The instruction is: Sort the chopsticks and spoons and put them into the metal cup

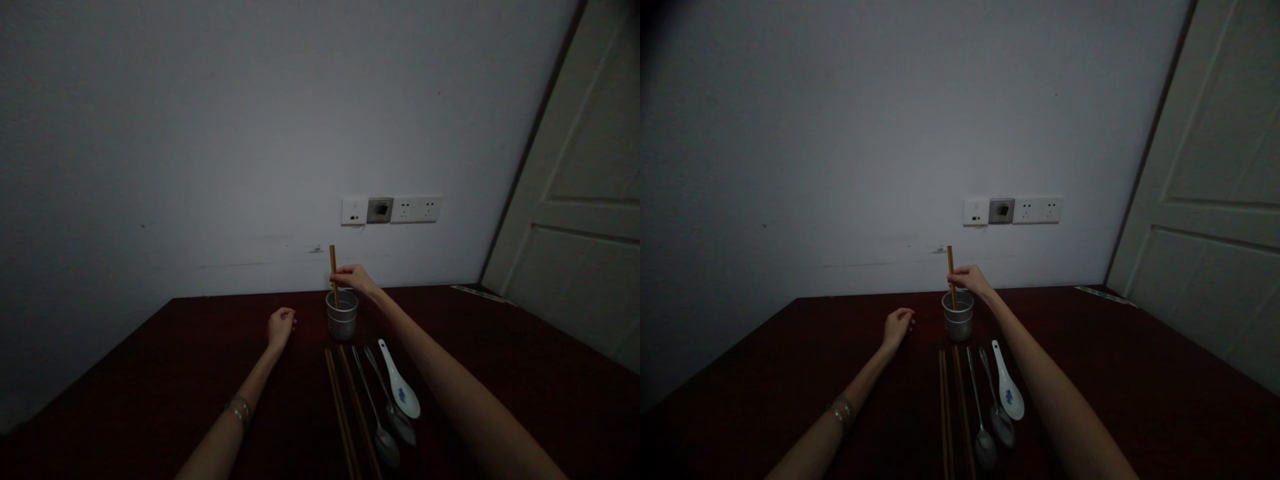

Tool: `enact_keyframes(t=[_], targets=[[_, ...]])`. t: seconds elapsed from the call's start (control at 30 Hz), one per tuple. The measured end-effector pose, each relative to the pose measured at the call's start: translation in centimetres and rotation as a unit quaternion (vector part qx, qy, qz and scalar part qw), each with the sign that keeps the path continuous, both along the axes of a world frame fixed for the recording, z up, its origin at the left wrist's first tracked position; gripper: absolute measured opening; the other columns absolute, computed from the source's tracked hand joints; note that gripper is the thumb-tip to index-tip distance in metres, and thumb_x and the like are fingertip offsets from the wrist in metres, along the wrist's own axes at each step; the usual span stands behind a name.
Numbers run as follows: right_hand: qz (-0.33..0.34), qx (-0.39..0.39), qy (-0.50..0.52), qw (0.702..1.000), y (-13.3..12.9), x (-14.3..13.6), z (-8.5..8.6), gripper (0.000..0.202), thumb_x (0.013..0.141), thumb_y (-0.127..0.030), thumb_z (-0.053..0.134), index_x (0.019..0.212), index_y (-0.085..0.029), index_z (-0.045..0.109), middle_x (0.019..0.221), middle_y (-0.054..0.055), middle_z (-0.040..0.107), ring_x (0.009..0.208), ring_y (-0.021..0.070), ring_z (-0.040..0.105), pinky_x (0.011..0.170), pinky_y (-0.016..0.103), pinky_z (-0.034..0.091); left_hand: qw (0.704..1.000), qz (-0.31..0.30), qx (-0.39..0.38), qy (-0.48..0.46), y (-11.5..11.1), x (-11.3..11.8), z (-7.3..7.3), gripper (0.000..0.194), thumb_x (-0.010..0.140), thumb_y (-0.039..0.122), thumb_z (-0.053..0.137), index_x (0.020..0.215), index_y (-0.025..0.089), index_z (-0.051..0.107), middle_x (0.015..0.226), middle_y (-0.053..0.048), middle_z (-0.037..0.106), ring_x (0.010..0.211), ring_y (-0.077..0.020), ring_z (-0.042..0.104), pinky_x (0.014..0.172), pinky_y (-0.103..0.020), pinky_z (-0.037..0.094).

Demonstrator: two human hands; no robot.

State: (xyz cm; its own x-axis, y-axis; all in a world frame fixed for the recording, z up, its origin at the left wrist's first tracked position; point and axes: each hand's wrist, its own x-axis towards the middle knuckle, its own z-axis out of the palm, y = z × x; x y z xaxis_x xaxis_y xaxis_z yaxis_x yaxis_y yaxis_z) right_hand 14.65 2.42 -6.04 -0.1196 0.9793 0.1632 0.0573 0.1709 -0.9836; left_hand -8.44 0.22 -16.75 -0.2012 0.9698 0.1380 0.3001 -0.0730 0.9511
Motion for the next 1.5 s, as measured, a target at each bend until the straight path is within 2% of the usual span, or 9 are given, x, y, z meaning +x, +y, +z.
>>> enact_keyframes(t=[0.3, 0.6, 0.77, 0.9, 1.0, 1.17, 1.27, 1.37, 1.5], targets=[[0.021, 0.0, 0.028, 0.999, 0.4, 0.2, -0.5, 0.019, 0.055, -0.023, 0.075, 0.067, -0.011, 0.066, 0.061, 0.004, 0.067, 0.058, 0.0127, 0.062, 0.06, 0.023, 0.05, 1.0, 0.009, -0.003, -0.004, -0.4, 0.1, 0.5, 0.015, 0.07, 0.025, 0.053, 0.074, 0.014, 0.062, 0.055, 0.0, 0.059, 0.04, -0.0083, 0.05, 0.041, -0.017, 0.036], [0.009, 0.01, -0.012, 1.0, 0.0, 0.5, -0.5, 0.022, 0.058, -0.027, 0.073, 0.072, -0.01, 0.067, 0.061, 0.004, 0.066, 0.051, 0.0082, 0.057, 0.05, 0.018, 0.044, 1.0, 0.003, -0.001, 0.007, 0.1, -0.1, -0.1, 0.015, 0.072, 0.021, 0.049, 0.076, 0.014, 0.061, 0.057, 0.0, 0.059, 0.04, -0.0078, 0.05, 0.041, -0.017, 0.036], [-0.013, -0.002, -0.013, 1.0, -0.4, 0.7, -0.3, 0.024, 0.056, -0.026, 0.075, 0.073, -0.011, 0.066, 0.065, 0.004, 0.067, 0.055, 0.0104, 0.059, 0.053, 0.02, 0.046, 1.0, -0.004, 0.007, 0.013, 0.1, -0.1, -0.2, 0.016, 0.072, 0.02, 0.046, 0.077, 0.014, 0.06, 0.057, 0.0, 0.058, 0.04, -0.0079, 0.05, 0.041, -0.017, 0.036], [-0.014, -0.011, -0.01, 1.0, -1.3, 1.8, 0.2, 0.025, 0.059, -0.026, 0.074, 0.078, -0.012, 0.066, 0.074, 0.007, 0.068, 0.064, 0.0142, 0.063, 0.058, 0.023, 0.049, 1.0, -0.004, 0.016, 0.014, 0.1, -0.1, -0.3, 0.015, 0.071, 0.019, 0.047, 0.076, 0.014, 0.06, 0.056, 0.0, 0.058, 0.041, -0.0076, 0.05, 0.041, -0.016, 0.036], [-0.037, -0.023, -0.003, 0.999, -2.1, 3.5, -0.1, 0.021, 0.061, -0.024, 0.073, 0.076, -0.012, 0.066, 0.076, 0.008, 0.069, 0.065, 0.0146, 0.064, 0.059, 0.024, 0.05, 1.0, -0.009, 0.026, 0.006, 0.0, -0.2, -0.3, 0.016, 0.072, 0.02, 0.046, 0.076, 0.013, 0.06, 0.055, 0.0, 0.056, 0.041, -0.0074, 0.049, 0.04, -0.016, 0.037], [-0.105, -0.04, -0.032, 0.993, -3.8, 7.9, -2.9, 0.018, 0.068, -0.03, 0.066, 0.075, -0.014, 0.065, 0.075, 0.008, 0.069, 0.066, 0.0152, 0.065, 0.056, 0.022, 0.049, 0.999, -0.011, 0.035, -0.003, -0.2, -0.2, -0.2, 0.017, 0.071, 0.021, 0.046, 0.076, 0.012, 0.06, 0.053, 0.001, 0.055, 0.04, -0.0073, 0.048, 0.039, -0.016, 0.037], [-0.174, 0.0, -0.116, 0.978, -5.6, 10.8, -5.4, 0.024, 0.073, -0.035, 0.057, 0.077, -0.013, 0.066, 0.076, 0.009, 0.07, 0.071, 0.0183, 0.065, 0.061, 0.025, 0.05, 0.999, -0.015, 0.044, -0.003, -0.3, -0.3, -0.1, 0.016, 0.071, 0.021, 0.047, 0.075, 0.012, 0.06, 0.053, 0.001, 0.054, 0.039, -0.007, 0.047, 0.039, -0.016, 0.037], [-0.225, 0.064, -0.3, 0.925, -7.8, 13.0, -7.8, 0.027, 0.075, -0.033, 0.052, 0.085, -0.014, 0.068, 0.088, 0.009, 0.069, 0.086, 0.0219, 0.063, 0.077, 0.031, 0.047, 0.999, -0.018, 0.046, -0.006, -0.2, -0.3, -0.2, 0.017, 0.07, 0.021, 0.046, 0.074, 0.012, 0.06, 0.052, 0.001, 0.054, 0.04, -0.0074, 0.048, 0.04, -0.016, 0.038], [-0.199, 0.097, -0.455, 0.862, -10.7, 13.6, -10.2, 0.037, 0.078, -0.029, 0.046, 0.107, -0.012, 0.061, 0.109, 0.012, 0.062, 0.103, 0.0225, 0.056, 0.092, 0.032, 0.039, 0.998, -0.02, 0.052, 0.008, 0.0, -0.4, -0.3, 0.018, 0.069, 0.024, 0.046, 0.074, 0.013, 0.06, 0.052, 0.001, 0.055, 0.04, -0.0079, 0.048, 0.04, -0.016, 0.037]])
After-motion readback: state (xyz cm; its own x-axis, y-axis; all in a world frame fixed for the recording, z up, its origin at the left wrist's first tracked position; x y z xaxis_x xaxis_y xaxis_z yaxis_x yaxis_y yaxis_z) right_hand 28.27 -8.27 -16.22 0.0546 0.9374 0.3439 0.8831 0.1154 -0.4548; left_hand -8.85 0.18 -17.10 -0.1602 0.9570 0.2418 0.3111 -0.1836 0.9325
